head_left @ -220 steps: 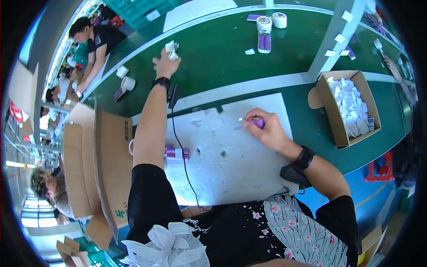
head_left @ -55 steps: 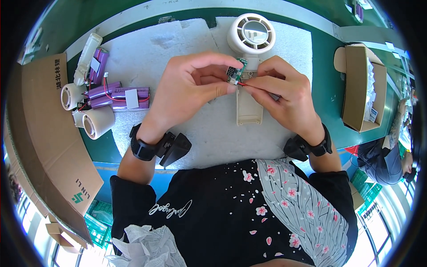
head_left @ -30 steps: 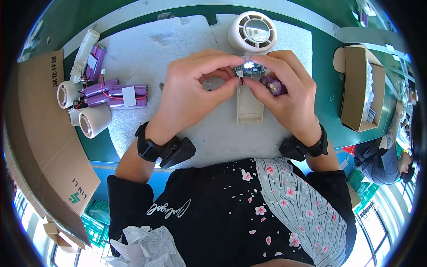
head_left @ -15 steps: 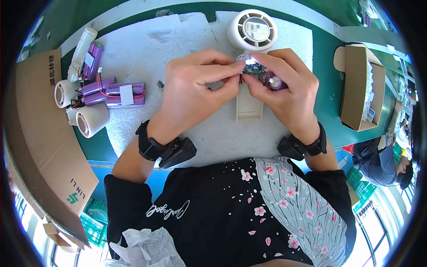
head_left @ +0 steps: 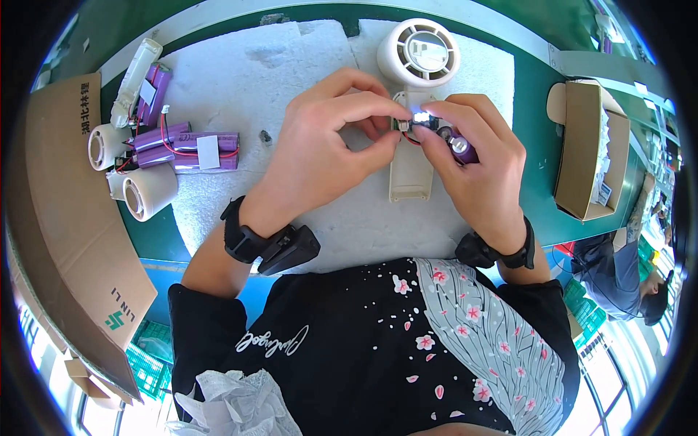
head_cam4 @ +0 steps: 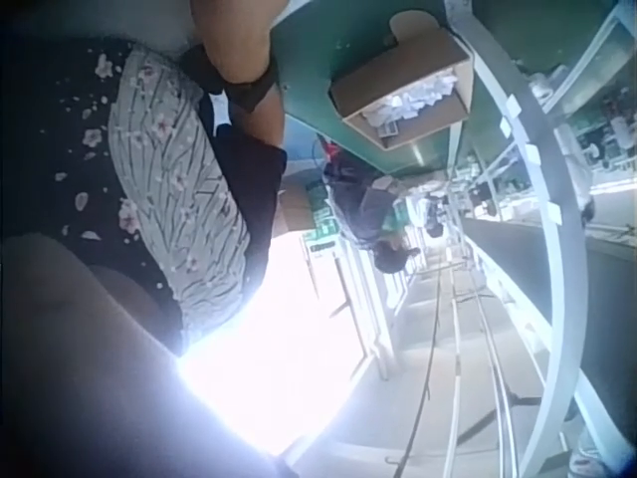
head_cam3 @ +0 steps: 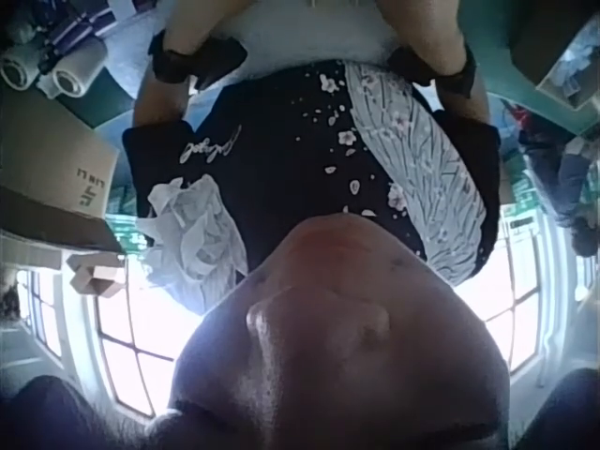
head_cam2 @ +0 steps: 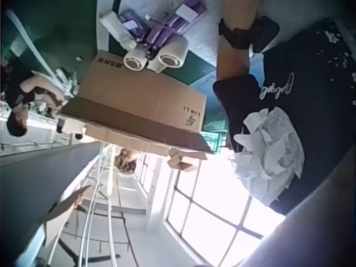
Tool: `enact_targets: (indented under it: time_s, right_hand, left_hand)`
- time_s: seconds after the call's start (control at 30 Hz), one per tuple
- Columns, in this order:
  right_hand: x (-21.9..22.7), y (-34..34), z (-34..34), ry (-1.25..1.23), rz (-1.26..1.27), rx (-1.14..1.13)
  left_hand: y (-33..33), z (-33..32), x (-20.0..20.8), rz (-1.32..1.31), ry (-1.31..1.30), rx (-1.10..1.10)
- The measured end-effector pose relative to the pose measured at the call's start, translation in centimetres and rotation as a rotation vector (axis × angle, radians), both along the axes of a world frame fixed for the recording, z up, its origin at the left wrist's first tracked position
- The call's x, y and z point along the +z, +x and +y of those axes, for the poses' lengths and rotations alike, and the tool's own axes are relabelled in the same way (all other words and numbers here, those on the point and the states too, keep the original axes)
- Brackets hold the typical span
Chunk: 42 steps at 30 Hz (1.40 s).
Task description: The person connects a battery pack to a circuit board inside a fan housing, presses the board into place, and fits the battery pack into the handle. After testing the fan, the person repeats the process with another fan housing and battery pack.
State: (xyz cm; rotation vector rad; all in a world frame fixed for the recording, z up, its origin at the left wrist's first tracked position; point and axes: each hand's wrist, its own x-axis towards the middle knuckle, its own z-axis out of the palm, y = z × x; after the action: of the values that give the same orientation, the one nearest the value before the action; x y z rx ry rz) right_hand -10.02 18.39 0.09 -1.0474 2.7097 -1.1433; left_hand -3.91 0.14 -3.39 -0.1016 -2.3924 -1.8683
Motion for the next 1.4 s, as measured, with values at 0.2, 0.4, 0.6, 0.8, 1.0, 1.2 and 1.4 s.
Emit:
enact_targets:
  time_s: [0.2,0.4,0.6,0.8,1.0,1.2,1.4]
  right_hand:
    - [-0.6,-0.2,0.3,0.011,0.055,0.037]
    - [-0.4,0.1,0.1,0.011,0.035,0.018]
    - [-0.5,0.1,0.2,-0.008,0.056,0.025]
    - [-0.4,0.0,0.2,0.0,0.057,0.013]
    - [-0.5,-0.2,0.4,0.033,0.087,0.055]
    - [-0.7,-0.3,0.1,0.011,0.102,0.036]
    - [-0.7,-0.8,0.4,-0.007,-0.007,-0.009]
  left_hand:
    - [-0.4,0.3,0.4,-0.093,0.094,-0.077]
    - [-0.4,0.4,0.6,-0.17,0.112,-0.08]
    - [-0.3,0.5,0.0,-0.123,0.134,-0.029]
    - [-0.4,0.4,-0.1,-0.128,0.157,-0.041]
    - [-0.4,0.6,-0.4,-0.152,0.206,-0.013]
    - [-0.5,0.7,-0.5,-0.116,0.152,0.028]
    - [-0.8,-0.3,0.5,0.056,-0.24,-0.119]
